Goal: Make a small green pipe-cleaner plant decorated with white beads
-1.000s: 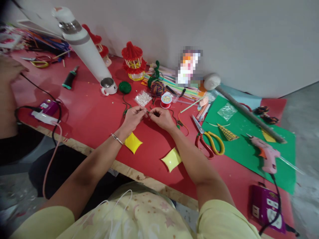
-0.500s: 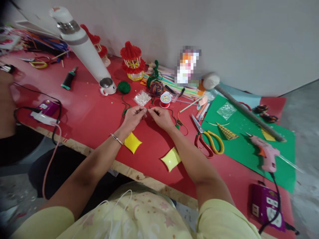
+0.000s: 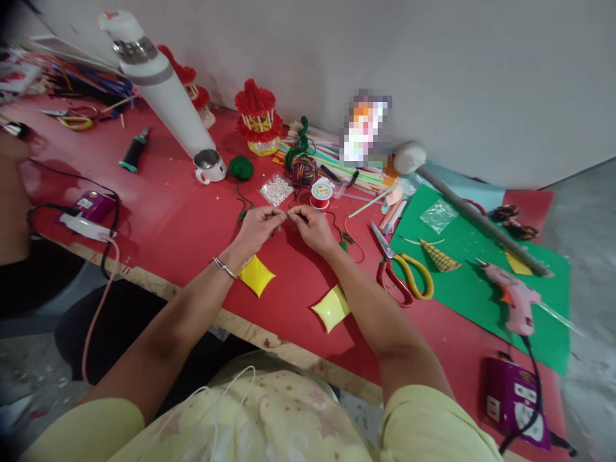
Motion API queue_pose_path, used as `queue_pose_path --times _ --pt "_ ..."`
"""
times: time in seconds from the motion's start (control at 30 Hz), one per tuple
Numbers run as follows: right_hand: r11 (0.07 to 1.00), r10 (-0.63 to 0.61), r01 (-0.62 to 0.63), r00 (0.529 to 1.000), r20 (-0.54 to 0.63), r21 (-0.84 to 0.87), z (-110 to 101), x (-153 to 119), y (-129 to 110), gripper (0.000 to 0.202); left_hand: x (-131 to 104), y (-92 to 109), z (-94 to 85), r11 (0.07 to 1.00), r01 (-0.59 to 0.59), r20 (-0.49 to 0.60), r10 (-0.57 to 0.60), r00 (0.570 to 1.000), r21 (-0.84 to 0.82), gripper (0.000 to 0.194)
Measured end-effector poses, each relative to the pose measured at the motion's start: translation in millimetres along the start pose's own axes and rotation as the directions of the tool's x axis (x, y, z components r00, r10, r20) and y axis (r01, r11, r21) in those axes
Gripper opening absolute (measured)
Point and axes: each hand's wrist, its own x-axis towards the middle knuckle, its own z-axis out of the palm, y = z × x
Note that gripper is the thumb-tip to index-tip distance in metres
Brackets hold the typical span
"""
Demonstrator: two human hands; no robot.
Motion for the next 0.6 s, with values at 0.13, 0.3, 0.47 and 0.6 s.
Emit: queue_pose_path --times 0.13,0.3,0.47,0.6 --pt "1.000 -0.014 0.014 1.000 0.000 0.019 0.5 -0.3 1.6 0.022 0.3 -1.8 0.4 0.999 0.014 -0.027 -0.015 1.000 -0.045 0.019" --pt "0.992 0.070 -0.067 0.997 -0.023 0.107 0.5 -0.6 0.9 0.028 3.3 -4.6 1.0 0.996 0.011 -0.089 -0.020 0.996 -0.092 0.018" --pt "0.974 0.118 -0.124 0.992 0.040 0.192 -1.8 -1.4 -6.4 0.026 4.0 -6.1 2.0 0.995 -0.029 -0.081 0.021 0.997 -0.100 0.017" --pt "0.979 0.124 -0.124 0.992 0.006 0.163 -1.7 -1.6 -6.4 0.026 3.4 -8.1 2.8 0.995 -0.091 -0.055 0.088 0.995 -0.046 0.017"
